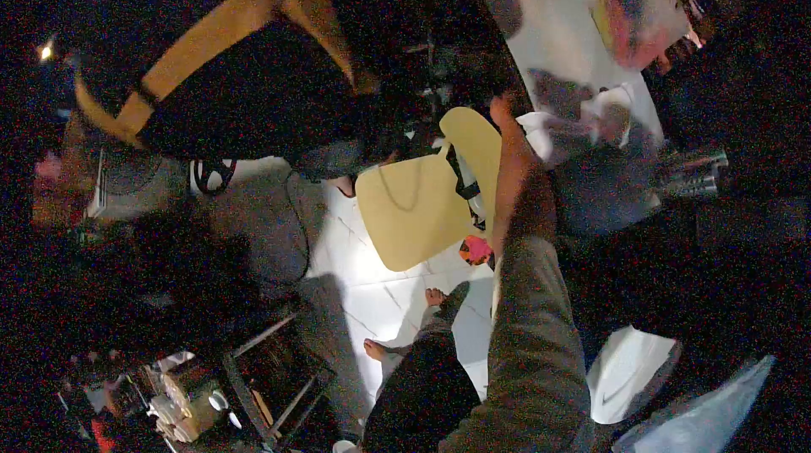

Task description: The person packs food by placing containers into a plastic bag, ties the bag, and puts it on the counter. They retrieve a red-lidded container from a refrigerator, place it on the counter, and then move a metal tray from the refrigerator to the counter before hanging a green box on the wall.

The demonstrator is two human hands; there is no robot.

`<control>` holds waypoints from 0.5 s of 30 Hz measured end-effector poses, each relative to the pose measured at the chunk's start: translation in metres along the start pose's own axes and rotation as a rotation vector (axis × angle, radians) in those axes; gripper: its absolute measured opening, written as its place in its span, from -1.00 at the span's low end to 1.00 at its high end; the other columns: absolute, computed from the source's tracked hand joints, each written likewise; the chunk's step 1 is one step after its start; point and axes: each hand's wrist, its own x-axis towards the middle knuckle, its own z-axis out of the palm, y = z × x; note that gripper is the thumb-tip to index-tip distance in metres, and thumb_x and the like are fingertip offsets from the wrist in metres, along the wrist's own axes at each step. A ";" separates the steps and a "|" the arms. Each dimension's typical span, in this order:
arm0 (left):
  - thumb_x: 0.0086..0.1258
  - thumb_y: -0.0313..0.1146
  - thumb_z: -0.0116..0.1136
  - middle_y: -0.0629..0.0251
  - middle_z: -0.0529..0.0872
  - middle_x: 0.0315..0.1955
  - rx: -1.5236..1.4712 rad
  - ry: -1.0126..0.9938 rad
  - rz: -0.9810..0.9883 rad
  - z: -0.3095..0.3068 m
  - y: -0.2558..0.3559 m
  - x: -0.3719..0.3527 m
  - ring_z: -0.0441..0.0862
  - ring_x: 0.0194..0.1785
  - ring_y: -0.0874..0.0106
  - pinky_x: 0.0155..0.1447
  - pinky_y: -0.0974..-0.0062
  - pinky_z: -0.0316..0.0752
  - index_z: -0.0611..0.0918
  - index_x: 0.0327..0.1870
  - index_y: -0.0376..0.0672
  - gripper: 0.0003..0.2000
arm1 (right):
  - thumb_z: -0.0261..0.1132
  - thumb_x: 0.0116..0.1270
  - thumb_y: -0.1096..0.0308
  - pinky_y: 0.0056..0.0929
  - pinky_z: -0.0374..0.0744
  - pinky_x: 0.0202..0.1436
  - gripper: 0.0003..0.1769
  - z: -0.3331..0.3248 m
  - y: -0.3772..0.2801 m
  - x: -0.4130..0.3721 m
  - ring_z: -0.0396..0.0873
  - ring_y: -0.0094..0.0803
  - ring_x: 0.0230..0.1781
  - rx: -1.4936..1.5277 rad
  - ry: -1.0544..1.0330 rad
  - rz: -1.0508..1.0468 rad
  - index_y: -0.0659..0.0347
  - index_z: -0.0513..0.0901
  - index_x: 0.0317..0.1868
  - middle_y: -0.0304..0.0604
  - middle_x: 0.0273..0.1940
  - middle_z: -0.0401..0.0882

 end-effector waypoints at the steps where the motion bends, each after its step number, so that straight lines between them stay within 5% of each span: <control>1: 0.44 -0.36 0.31 0.33 0.66 -0.53 -0.037 0.002 0.014 -0.008 -0.007 -0.001 0.57 -0.48 0.50 -0.38 0.48 0.47 0.68 -0.39 -0.22 -0.82 | 0.23 0.48 0.37 -0.16 0.67 0.09 -0.48 -0.008 -0.006 -0.007 0.65 -0.21 0.11 -0.041 0.012 -0.033 0.07 0.44 0.42 0.00 0.27 0.58; 5: 0.43 -0.37 0.31 0.34 0.66 -0.55 -0.220 0.080 0.094 -0.042 -0.063 -0.022 0.56 -0.50 0.51 -0.39 0.48 0.46 0.68 -0.41 -0.22 -0.82 | 0.22 0.47 0.40 -0.18 0.65 0.15 -0.52 -0.028 -0.005 -0.033 0.66 -0.23 0.12 -0.199 0.040 -0.253 0.12 0.50 0.38 0.01 0.27 0.59; 9: 0.42 -0.37 0.31 0.34 0.65 -0.56 -0.438 0.160 0.187 -0.059 -0.138 -0.017 0.55 -0.51 0.51 -0.40 0.49 0.45 0.68 -0.43 -0.22 -0.81 | 0.22 0.46 0.44 -0.20 0.63 0.21 -0.55 -0.028 0.030 -0.165 0.66 -0.25 0.14 -0.099 -0.109 -0.426 0.17 0.55 0.34 0.01 0.27 0.60; 11: 0.41 -0.31 0.40 0.36 0.69 -0.51 -0.611 0.093 0.136 -0.054 -0.165 0.008 0.55 -0.48 0.54 -0.37 0.54 0.41 0.73 -0.32 -0.23 -0.83 | 0.21 0.46 0.46 -0.21 0.62 0.24 -0.57 -0.034 0.081 -0.286 0.66 -0.26 0.14 -0.017 -0.358 -0.387 0.20 0.58 0.32 0.02 0.27 0.60; 12: 0.41 -0.40 0.38 0.31 0.68 -0.53 -0.631 0.112 0.104 -0.051 -0.149 0.010 0.56 -0.50 0.53 -0.41 0.52 0.44 0.67 -0.43 -0.24 -0.81 | 0.21 0.46 0.47 -0.22 0.62 0.26 -0.57 -0.041 0.109 -0.351 0.66 -0.26 0.14 0.007 -0.542 -0.335 0.21 0.60 0.31 0.02 0.27 0.61; 15: 0.35 -0.40 0.48 0.28 0.75 -0.41 -0.849 0.039 0.089 -0.061 -0.108 -0.008 0.66 -0.42 0.52 -0.31 0.49 0.61 0.77 -0.25 -0.32 -0.85 | 0.21 0.45 0.49 -0.23 0.60 0.30 -0.59 -0.052 0.130 -0.553 0.66 -0.28 0.15 0.070 -1.271 -0.117 0.25 0.64 0.28 0.02 0.27 0.61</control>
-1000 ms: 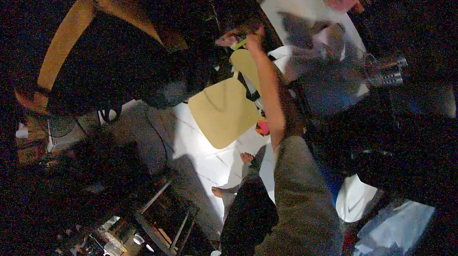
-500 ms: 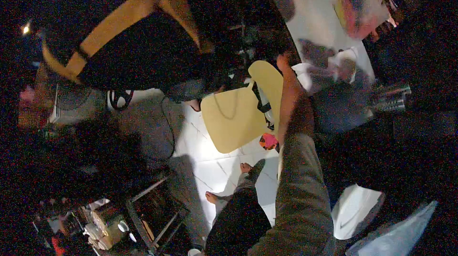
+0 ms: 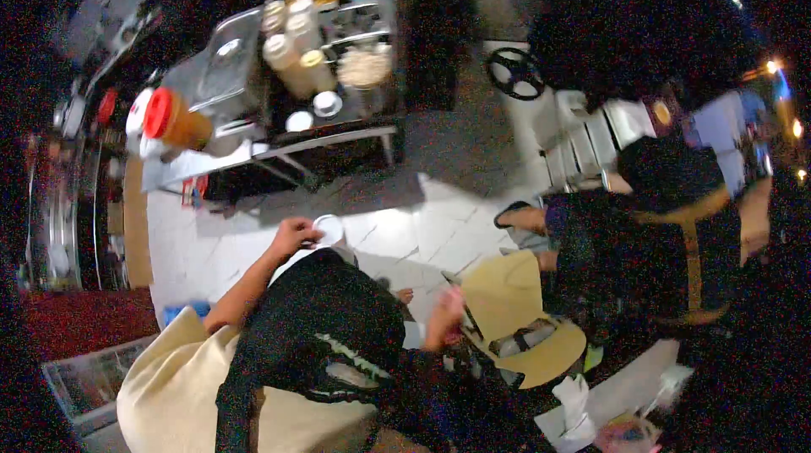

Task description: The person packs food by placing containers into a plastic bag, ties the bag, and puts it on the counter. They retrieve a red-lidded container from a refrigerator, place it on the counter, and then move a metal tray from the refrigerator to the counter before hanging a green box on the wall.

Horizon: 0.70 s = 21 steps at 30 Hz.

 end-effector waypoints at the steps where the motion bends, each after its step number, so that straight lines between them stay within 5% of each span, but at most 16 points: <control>1: 0.34 -0.39 0.49 0.30 0.76 -0.41 0.071 -0.038 0.017 -0.005 0.006 0.016 0.65 -0.43 0.54 -0.32 0.50 0.59 0.78 -0.22 -0.33 -0.82 | 0.30 0.34 0.59 -0.39 0.63 0.21 -0.47 0.066 -0.031 0.002 0.64 -0.27 0.18 -0.178 -0.163 0.061 0.30 0.57 0.34 0.06 0.22 0.62; 2: 0.34 -0.37 0.50 0.31 0.77 -0.41 0.153 -0.090 0.030 -0.011 0.014 0.027 0.65 -0.44 0.56 -0.34 0.51 0.57 0.79 -0.18 -0.33 -0.80 | 0.44 0.25 0.52 -0.31 0.62 0.24 -0.27 0.151 -0.112 -0.008 0.59 -0.23 0.26 -0.071 -0.310 0.141 0.30 0.45 0.46 0.06 0.28 0.57; 4: 0.32 -0.34 0.52 0.36 0.78 -0.44 0.276 -0.085 0.101 -0.019 0.045 0.040 0.63 -0.46 0.60 -0.36 0.53 0.52 0.80 -0.14 -0.32 -0.76 | 0.57 0.14 0.41 -0.21 0.59 0.28 -0.05 0.250 -0.208 0.006 0.52 -0.13 0.35 -0.365 -0.679 -0.246 0.29 0.35 0.54 0.10 0.36 0.48; 6: 0.31 -0.33 0.54 0.42 0.76 -0.50 0.344 -0.133 0.157 -0.039 0.069 0.058 0.62 -0.48 0.63 -0.38 0.53 0.47 0.81 -0.14 -0.31 -0.76 | 0.59 0.11 0.34 -0.10 0.44 0.47 0.04 0.317 -0.249 0.016 0.41 0.16 0.42 -0.434 -0.807 -0.349 0.33 0.25 0.56 0.22 0.40 0.38; 14: 0.31 -0.43 0.52 0.31 0.79 -0.34 0.128 -0.105 0.234 -0.099 0.137 0.117 0.70 -0.38 0.60 -0.35 0.58 0.66 0.77 -0.09 -0.37 -0.75 | 0.56 0.13 0.34 -0.08 0.55 0.34 -0.14 0.458 -0.263 0.079 0.54 0.16 0.32 -0.471 -0.890 -0.403 0.35 0.40 0.43 0.22 0.32 0.50; 17: 0.47 -0.29 0.40 0.28 0.79 -0.18 -0.268 -0.002 0.158 -0.111 0.149 0.141 0.74 -0.21 0.57 -0.21 0.58 0.69 0.73 0.06 -0.34 -0.69 | 0.55 0.14 0.32 -0.06 0.55 0.28 -0.19 0.512 -0.274 0.116 0.56 0.15 0.21 -0.476 -0.909 -0.582 0.32 0.43 0.39 0.20 0.19 0.53; 21: 0.59 -0.17 0.24 0.28 0.77 -0.09 -0.481 0.138 0.042 -0.130 0.143 0.147 0.74 -0.13 0.53 -0.12 0.54 0.69 0.70 0.14 -0.29 -0.65 | 0.19 0.53 0.23 -0.06 0.58 0.12 -0.65 0.569 -0.256 0.164 0.62 0.16 0.00 -0.387 -1.095 -0.271 0.41 0.63 0.03 0.24 0.00 0.59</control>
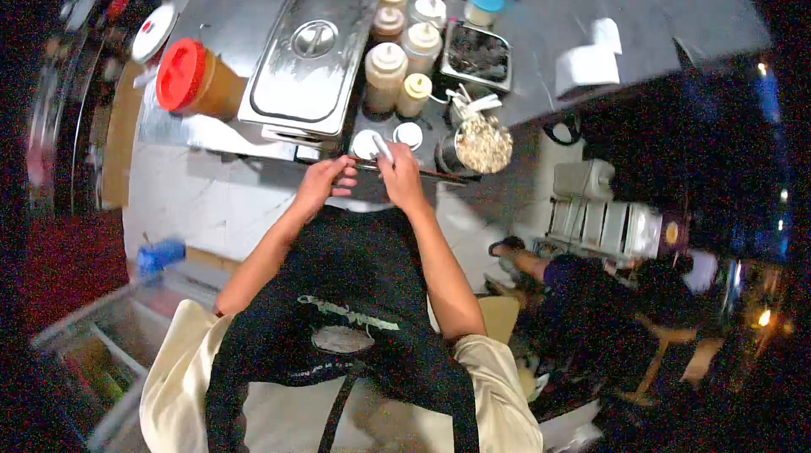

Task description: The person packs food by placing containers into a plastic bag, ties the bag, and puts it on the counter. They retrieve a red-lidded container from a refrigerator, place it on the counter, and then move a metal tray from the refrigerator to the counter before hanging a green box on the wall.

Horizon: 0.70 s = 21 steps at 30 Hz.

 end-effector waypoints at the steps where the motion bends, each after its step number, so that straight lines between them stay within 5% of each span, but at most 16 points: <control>1: 0.59 -0.14 0.24 0.30 0.77 -0.10 0.035 0.048 0.002 -0.008 -0.008 -0.001 0.73 -0.16 0.53 -0.10 0.53 0.68 0.71 0.12 -0.27 -0.65 | 0.19 0.55 0.29 0.03 0.57 0.03 -0.69 -0.008 0.006 0.015 0.65 0.21 -0.11 -0.061 -0.148 0.112 0.41 0.59 0.05 0.27 -0.13 0.62; 6: 0.54 -0.27 0.27 0.38 0.76 -0.32 0.140 0.419 0.118 -0.066 -0.114 -0.040 0.63 -0.30 0.62 -0.20 0.62 0.53 0.73 0.06 -0.28 -0.74 | 0.32 0.45 0.36 0.10 0.58 -0.05 -0.77 -0.016 0.008 0.061 0.60 0.21 -0.06 -0.429 -0.148 -0.467 0.24 0.52 0.02 0.15 -0.20 0.59; 11: 0.62 -0.30 0.13 0.32 0.75 -0.29 -0.409 0.801 -0.034 -0.070 -0.256 -0.131 0.68 -0.30 0.55 -0.28 0.58 0.57 0.68 0.14 -0.27 -0.73 | 0.49 0.22 0.44 0.05 0.60 0.03 -0.58 0.000 0.010 0.105 0.59 0.21 0.02 -0.578 -0.472 -0.248 0.20 0.63 0.09 0.08 -0.19 0.61; 14: 0.56 -0.30 0.17 0.40 0.60 -0.55 -0.452 1.107 -0.223 -0.017 -0.322 -0.196 0.49 -0.56 0.55 -0.49 0.51 0.40 0.61 -0.30 -0.17 -0.81 | 0.57 0.10 0.45 0.05 0.60 0.11 -0.45 0.011 0.048 0.113 0.59 0.24 0.05 -0.611 -0.555 -0.298 0.18 0.67 0.15 0.13 -0.13 0.61; 17: 0.55 -0.26 0.19 0.40 0.59 -0.56 -0.480 1.098 -0.209 0.032 -0.440 -0.255 0.46 -0.57 0.53 -0.51 0.48 0.37 0.65 -0.36 -0.18 -0.76 | 0.66 -0.08 0.51 0.07 0.60 0.19 -0.23 0.018 0.056 0.111 0.58 0.32 0.07 -0.493 -0.475 -0.313 0.22 0.62 0.24 0.32 0.15 0.46; 21: 0.52 -0.22 0.23 0.36 0.64 -0.54 -0.477 1.208 -0.385 0.124 -0.452 -0.300 0.49 -0.56 0.49 -0.49 0.42 0.40 0.72 -0.32 -0.19 -0.75 | 0.67 -0.10 0.54 0.02 0.62 0.19 -0.18 0.016 0.053 0.109 0.62 0.23 0.10 -0.566 -0.493 -0.353 0.24 0.60 0.27 0.22 0.12 0.55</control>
